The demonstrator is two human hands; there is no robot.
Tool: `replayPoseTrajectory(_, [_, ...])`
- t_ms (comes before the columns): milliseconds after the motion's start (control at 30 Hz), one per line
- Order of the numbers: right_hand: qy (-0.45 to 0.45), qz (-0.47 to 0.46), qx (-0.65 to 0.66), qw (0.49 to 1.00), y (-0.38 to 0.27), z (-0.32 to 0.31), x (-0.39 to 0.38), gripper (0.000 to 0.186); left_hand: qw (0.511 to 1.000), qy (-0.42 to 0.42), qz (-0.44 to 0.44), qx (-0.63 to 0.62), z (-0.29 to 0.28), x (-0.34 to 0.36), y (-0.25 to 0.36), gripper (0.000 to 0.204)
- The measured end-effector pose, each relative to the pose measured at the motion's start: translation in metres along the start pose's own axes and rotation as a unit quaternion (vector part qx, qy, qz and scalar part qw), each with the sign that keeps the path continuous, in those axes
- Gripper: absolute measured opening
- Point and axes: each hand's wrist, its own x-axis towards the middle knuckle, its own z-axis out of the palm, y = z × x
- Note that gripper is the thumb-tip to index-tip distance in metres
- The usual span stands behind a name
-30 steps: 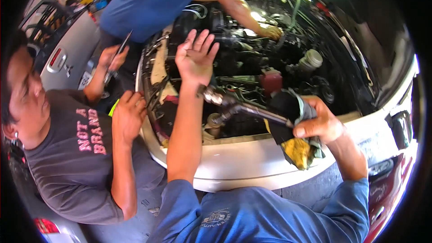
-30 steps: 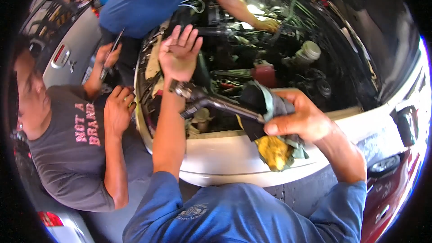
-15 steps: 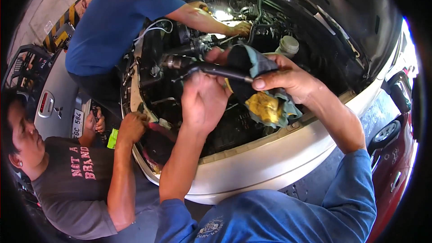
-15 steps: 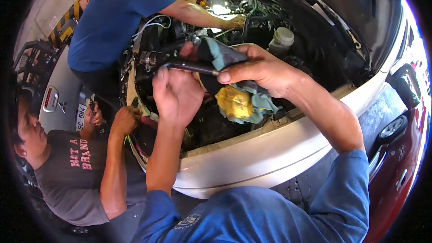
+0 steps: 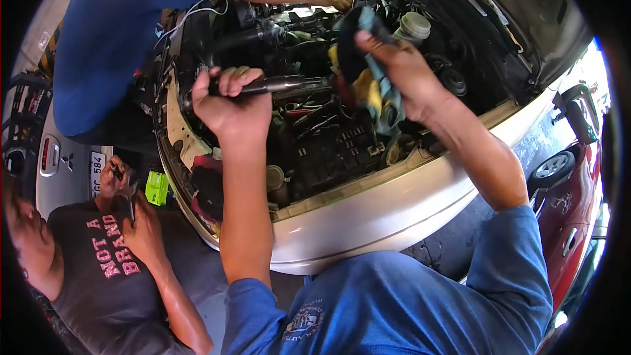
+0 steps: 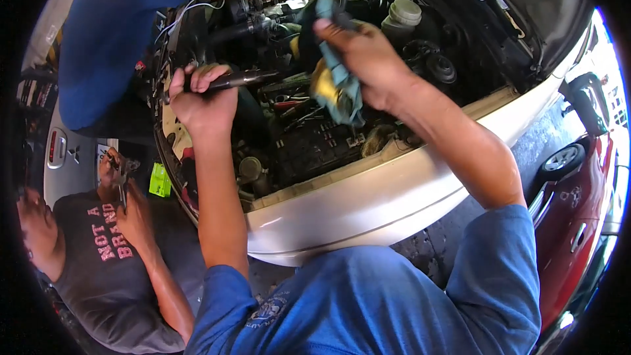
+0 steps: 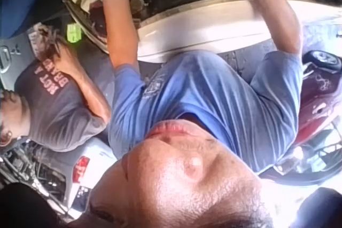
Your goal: A mechanic and his assistants are working on the engine of a white vehicle, using tools to manipulate components.
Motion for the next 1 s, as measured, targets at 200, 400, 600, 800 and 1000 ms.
replayPoseTrajectory(200, [-0.046,-0.12,-0.185,0.974,-0.002,0.024,-0.019,0.046,0.997,0.057,0.043,0.031,-0.001,-0.004,0.001,0.017])
replayPoseTrajectory(400, [-0.069,-0.309,-0.64,0.7,0.018,0.039,-0.026,0.041,0.997,-0.018,0.006,0.08,0.012,-0.012,-0.008,0.019])
replayPoseTrajectory(600, [-0.224,0.047,-0.004,0.973,0.036,0.055,-0.046,0.032,0.918,-0.309,-0.041,0.244,0.016,-0.023,0.018,0.014])
replayPoseTrajectory(800, [-0.173,-0.134,-0.196,0.956,0.039,0.05,-0.065,0.031,0.946,-0.288,-0.075,0.131,0.027,-0.025,0.017,0.012])
replayPoseTrajectory(1000, [0.045,-0.521,-0.653,0.548,0.026,0.005,-0.045,0.022,0.983,0.018,-0.07,0.168,0.007,0.024,-0.003,0.02])
